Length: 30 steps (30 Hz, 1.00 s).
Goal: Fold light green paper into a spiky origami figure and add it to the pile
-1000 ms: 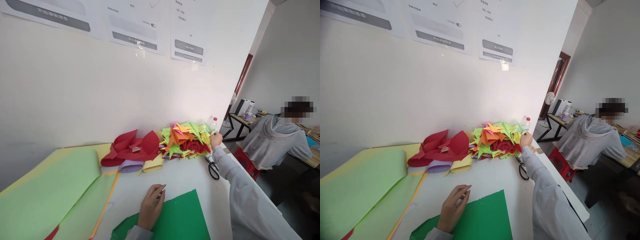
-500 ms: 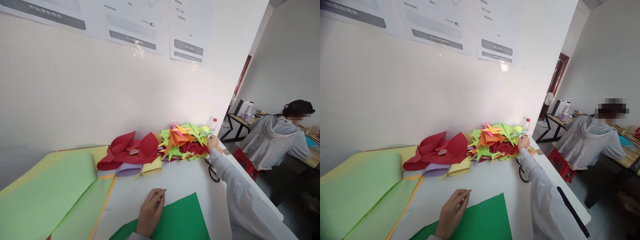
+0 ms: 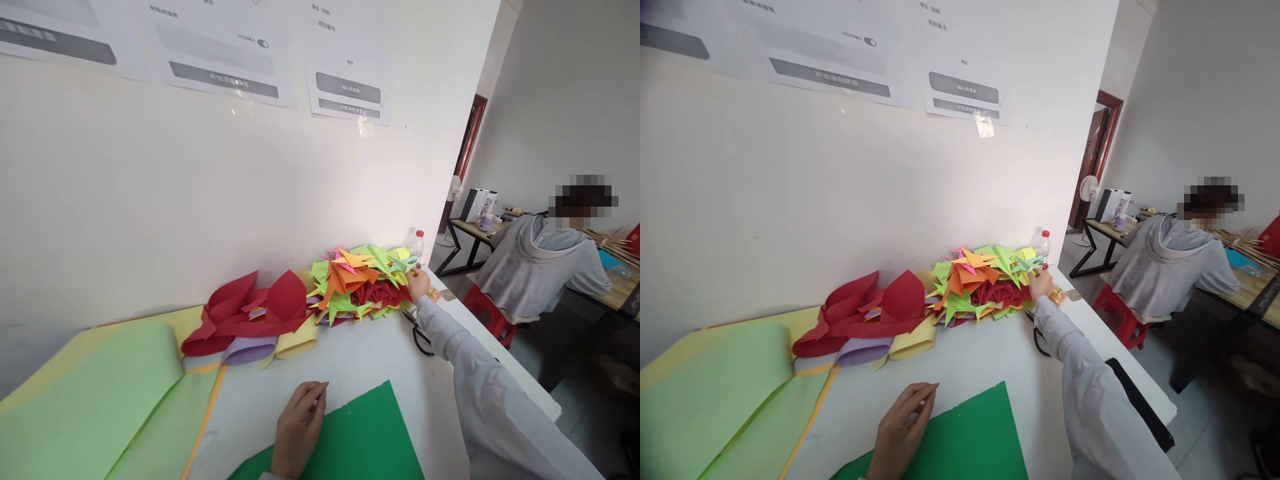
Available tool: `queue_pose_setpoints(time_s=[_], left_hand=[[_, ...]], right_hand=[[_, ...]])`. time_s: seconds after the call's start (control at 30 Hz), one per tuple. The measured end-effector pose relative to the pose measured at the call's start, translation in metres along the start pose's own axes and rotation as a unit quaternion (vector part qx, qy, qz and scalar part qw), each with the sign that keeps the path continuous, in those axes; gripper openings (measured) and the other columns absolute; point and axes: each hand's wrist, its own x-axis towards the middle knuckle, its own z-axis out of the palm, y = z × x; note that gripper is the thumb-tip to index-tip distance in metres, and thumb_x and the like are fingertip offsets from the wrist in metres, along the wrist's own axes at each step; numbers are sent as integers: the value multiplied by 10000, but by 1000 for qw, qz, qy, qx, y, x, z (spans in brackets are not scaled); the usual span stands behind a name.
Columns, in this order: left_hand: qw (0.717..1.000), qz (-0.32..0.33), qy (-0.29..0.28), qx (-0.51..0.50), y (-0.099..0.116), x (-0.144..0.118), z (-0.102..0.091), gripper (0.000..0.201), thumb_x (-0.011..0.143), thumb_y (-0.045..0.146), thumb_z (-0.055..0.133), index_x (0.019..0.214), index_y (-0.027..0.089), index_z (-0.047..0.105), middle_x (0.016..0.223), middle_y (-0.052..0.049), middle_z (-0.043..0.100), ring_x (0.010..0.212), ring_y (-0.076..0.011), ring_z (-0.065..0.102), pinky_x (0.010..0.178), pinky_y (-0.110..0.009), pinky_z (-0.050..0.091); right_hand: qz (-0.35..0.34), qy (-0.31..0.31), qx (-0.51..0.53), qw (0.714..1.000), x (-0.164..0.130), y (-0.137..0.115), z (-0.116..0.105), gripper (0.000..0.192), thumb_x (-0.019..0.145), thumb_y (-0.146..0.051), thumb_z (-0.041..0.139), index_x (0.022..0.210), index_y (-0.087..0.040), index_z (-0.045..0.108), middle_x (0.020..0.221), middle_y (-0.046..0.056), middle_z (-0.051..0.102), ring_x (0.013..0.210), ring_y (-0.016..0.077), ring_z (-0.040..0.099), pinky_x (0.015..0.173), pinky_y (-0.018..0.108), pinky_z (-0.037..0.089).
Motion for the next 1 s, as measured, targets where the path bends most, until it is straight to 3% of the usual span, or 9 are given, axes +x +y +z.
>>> queue_pose_setpoints(time_s=[0.37,0.77,1.0], left_hand=[[999,19,12,24,-2,1,-1,228,877,334,523,871,186,697,815,-75,666,622,-156,636,490,-226,540],[1000,2,3,27,-3,2,-5,248,849,374,548,847,189,712,813,-68,677,646,-165,648,516,-229,553],[1000,17,1,25,-3,2,-5,220,860,346,551,867,191,707,822,-71,672,657,-164,645,516,-235,557]], right_hand=[[5,-4,25,1000,-1,-7,2,296,933,-323,561,1194,-183,572,1233,90,577,1017,207,607,851,403,533],[22,36,61,997,1,2,-7,299,937,-329,555,1196,-179,567,1221,89,581,1019,209,607,860,413,530],[23,26,92,995,3,5,-10,315,931,-332,565,1200,-168,563,1214,87,583,1018,217,609,853,416,533]])
